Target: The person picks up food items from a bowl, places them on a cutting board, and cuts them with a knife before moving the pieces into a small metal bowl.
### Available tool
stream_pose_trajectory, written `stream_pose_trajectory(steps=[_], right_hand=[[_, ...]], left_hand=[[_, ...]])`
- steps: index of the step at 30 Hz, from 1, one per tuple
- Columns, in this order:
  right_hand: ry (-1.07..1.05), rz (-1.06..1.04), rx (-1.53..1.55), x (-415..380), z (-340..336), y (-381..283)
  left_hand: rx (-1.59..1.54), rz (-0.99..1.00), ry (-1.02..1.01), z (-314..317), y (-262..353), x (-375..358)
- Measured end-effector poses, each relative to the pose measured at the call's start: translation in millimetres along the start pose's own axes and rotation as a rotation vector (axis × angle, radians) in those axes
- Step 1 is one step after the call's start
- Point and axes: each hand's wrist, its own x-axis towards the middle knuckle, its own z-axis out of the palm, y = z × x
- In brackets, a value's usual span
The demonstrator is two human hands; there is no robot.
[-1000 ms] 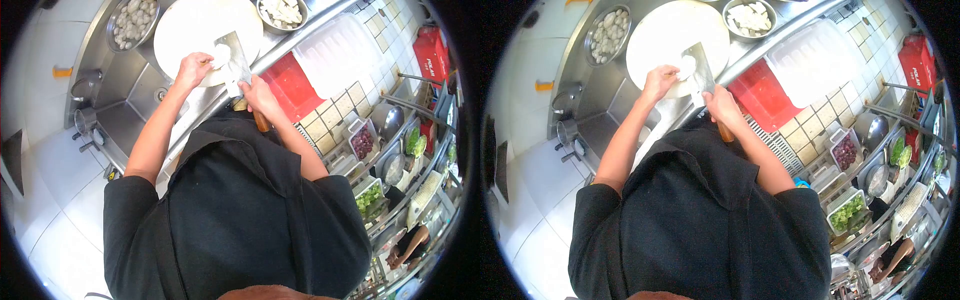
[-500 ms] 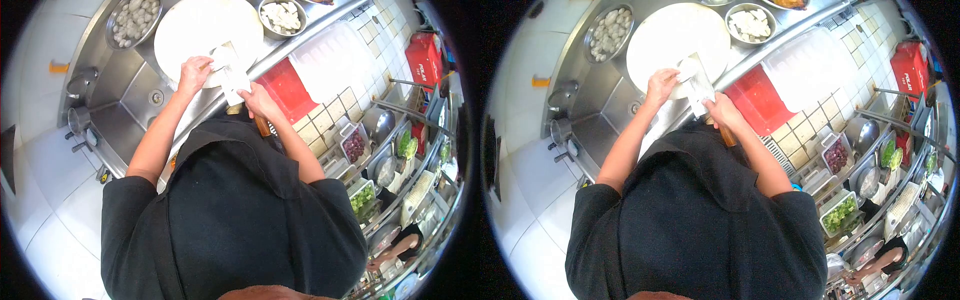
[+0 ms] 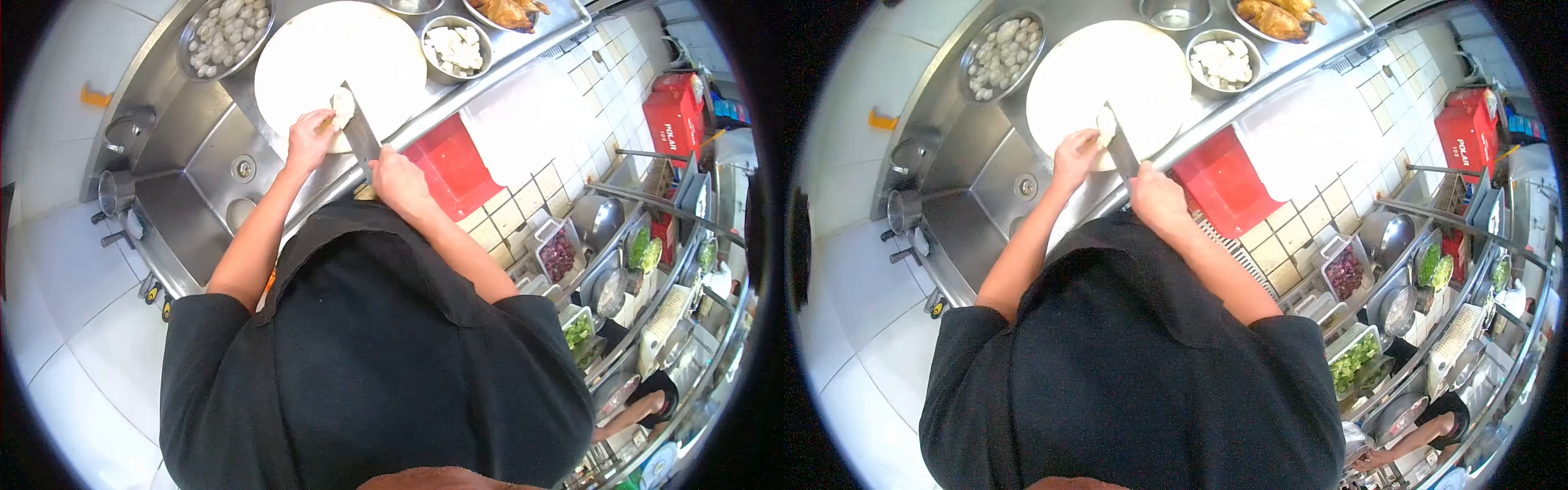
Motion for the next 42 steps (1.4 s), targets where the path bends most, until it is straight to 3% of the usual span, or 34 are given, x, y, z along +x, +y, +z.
stream_pose_trajectory(steps=[2, 5, 8, 13, 21, 33, 39, 42], right_hand=[[-0.042, -0.011, -0.021, -2, -9, -10], [-0.050, -0.020, -0.048, 0, -20, -8], [0.008, 0.026, -0.050, -7, -43, 0], [0.156, 0.046, -0.126, -4, -72, 30], [0.128, -0.063, -0.324, 15, -61, 37], [0.149, -0.087, -0.343, -9, -50, 23], [0.113, -0.080, -0.339, -8, -69, 11], [0.099, -0.124, -0.340, -9, -70, 4]], left_hand=[[0.027, -0.005, 0.008, -3, 9, -3], [-0.036, -0.171, 0.051, 3, 15, -1], [0.058, -0.043, 0.144, 13, 27, 3], [0.163, -0.017, 0.072, 20, 43, 9], [0.073, 0.163, 0.067, 27, 33, 10], [-0.097, 0.069, -0.103, 9, 11, 6], [0.120, 0.290, -0.082, 3, 35, 19], [0.207, 0.190, -0.202, 0, 41, 24]])
